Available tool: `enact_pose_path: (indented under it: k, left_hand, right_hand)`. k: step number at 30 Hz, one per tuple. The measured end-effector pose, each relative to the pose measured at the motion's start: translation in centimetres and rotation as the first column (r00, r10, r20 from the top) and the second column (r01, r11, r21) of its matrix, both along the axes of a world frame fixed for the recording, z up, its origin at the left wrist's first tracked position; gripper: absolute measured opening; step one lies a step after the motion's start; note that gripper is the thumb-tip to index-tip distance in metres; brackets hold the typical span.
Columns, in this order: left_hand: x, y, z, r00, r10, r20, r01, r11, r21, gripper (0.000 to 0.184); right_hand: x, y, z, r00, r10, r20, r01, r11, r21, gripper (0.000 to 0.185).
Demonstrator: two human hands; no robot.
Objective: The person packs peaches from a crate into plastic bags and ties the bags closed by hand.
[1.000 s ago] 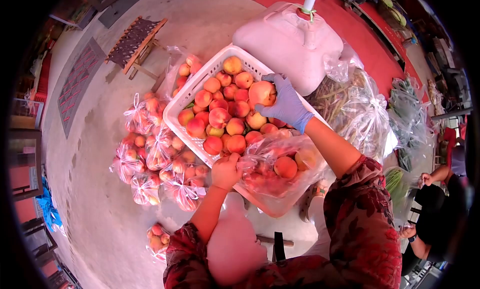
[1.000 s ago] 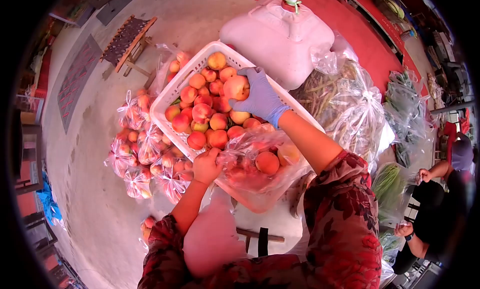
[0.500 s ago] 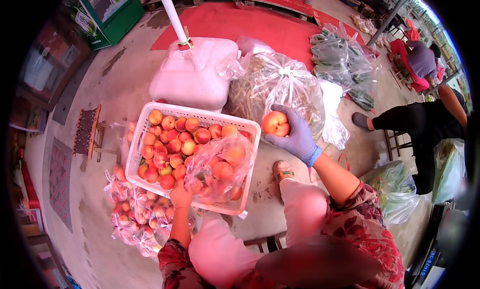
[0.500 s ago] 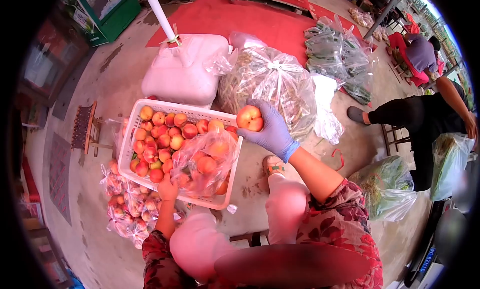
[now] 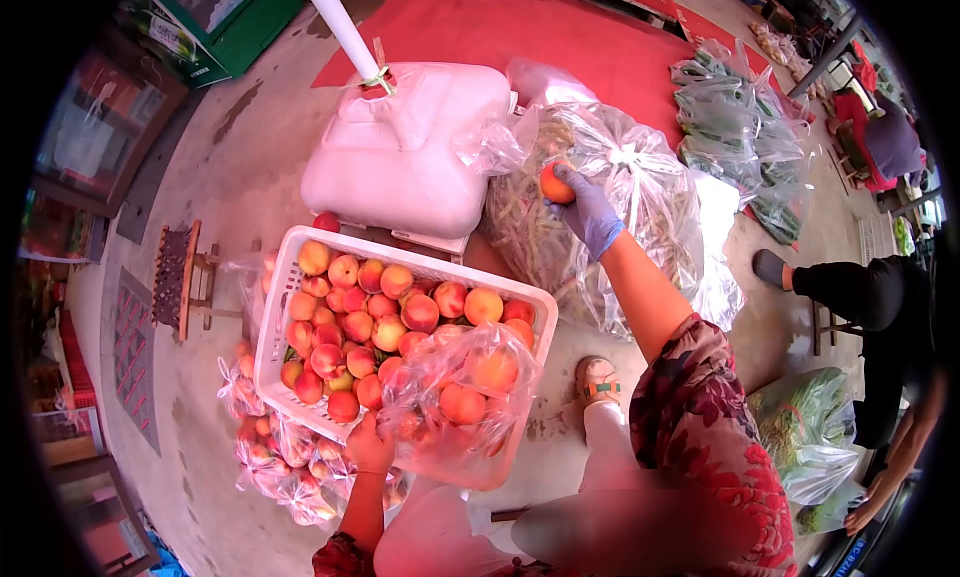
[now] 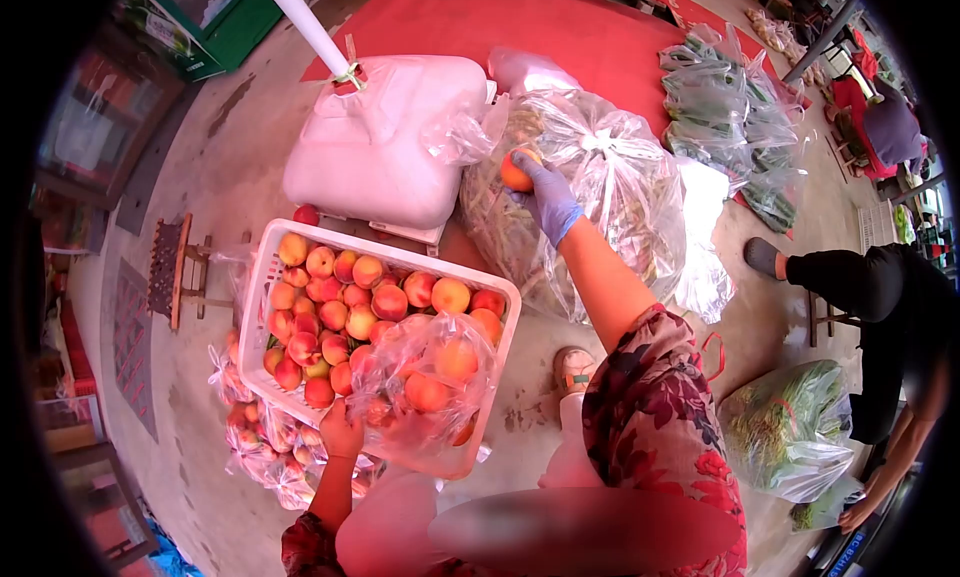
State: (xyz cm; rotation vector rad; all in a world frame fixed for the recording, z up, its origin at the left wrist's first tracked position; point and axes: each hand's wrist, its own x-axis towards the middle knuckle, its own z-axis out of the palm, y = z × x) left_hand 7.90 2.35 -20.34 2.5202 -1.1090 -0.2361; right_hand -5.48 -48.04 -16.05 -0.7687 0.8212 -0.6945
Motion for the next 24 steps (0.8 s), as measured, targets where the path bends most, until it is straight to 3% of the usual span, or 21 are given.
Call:
enact_pose_path:
  k: [1, 4, 5, 7, 10, 12, 13, 16, 19, 24]
  left_hand:
    - [-0.1, -0.3, 0.0, 1.000, -0.006, -0.005, 0.006, 1.000, -0.005, 0.026]
    - [0.3, 0.1, -0.9, 1.000, -0.020, -0.005, 0.020, 1.000, -0.013, 0.026]
    - [0.3, 0.3, -1.0, 1.000, -0.022, -0.006, 0.022, 0.999, -0.024, 0.027]
    - [0.0, -0.5, 0.0, 1.000, -0.025, -0.015, 0.025, 0.999, -0.046, 0.027]
    - [0.2, -0.1, -0.3, 0.999, -0.029, -0.020, 0.028, 0.999, -0.040, 0.027]
    - [0.3, 0.1, -0.7, 0.999, -0.032, -0.040, 0.031, 0.999, -0.020, 0.025]
    - [0.4, -0.1, -0.6, 0.998, -0.048, -0.035, 0.047, 0.999, -0.023, 0.025]
    - [0.6, -0.4, -0.4, 0.996, -0.077, -0.039, 0.076, 0.997, -0.022, 0.025]
    - [0.5, -0.3, -0.4, 0.995, -0.070, -0.069, 0.069, 0.998, -0.014, 0.026]
    - [0.4, -0.4, -0.2, 0.996, -0.051, -0.078, 0.051, 0.999, 0.002, 0.027]
  right_hand:
    - [1.0, -1.6, 0.3, 0.999, -0.038, 0.033, 0.039, 0.999, -0.007, 0.053]
    - [3.7, -6.3, 0.9, 0.973, -0.159, -0.166, 0.088, 0.925, -0.368, 0.053]
    - [4.4, -8.0, 0.9, 0.962, -0.184, -0.200, 0.060, 0.861, -0.505, 0.058]
    - [5.4, -12.6, -1.8, 0.868, -0.394, -0.301, -0.014, 0.588, -0.809, 0.066]
    - [6.4, -17.5, -2.9, 0.771, -0.476, -0.423, -0.170, 0.486, -0.857, 0.074]
    - [7.3, -19.4, -3.6, 0.676, -0.651, -0.344, -0.172, 0.315, -0.933, 0.074]
    - [7.6, -20.1, -4.4, 0.624, -0.724, -0.294, -0.185, 0.229, -0.956, 0.075]
    - [7.8, -22.0, -7.6, 0.566, -0.735, -0.373, -0.382, 0.167, -0.909, 0.070]
    - [7.2, -22.8, -10.5, 0.362, -0.599, -0.714, -0.703, 0.328, -0.631, 0.064]
    - [6.7, -22.0, -8.5, 0.232, -0.659, -0.716, -0.692, 0.406, -0.597, 0.064]
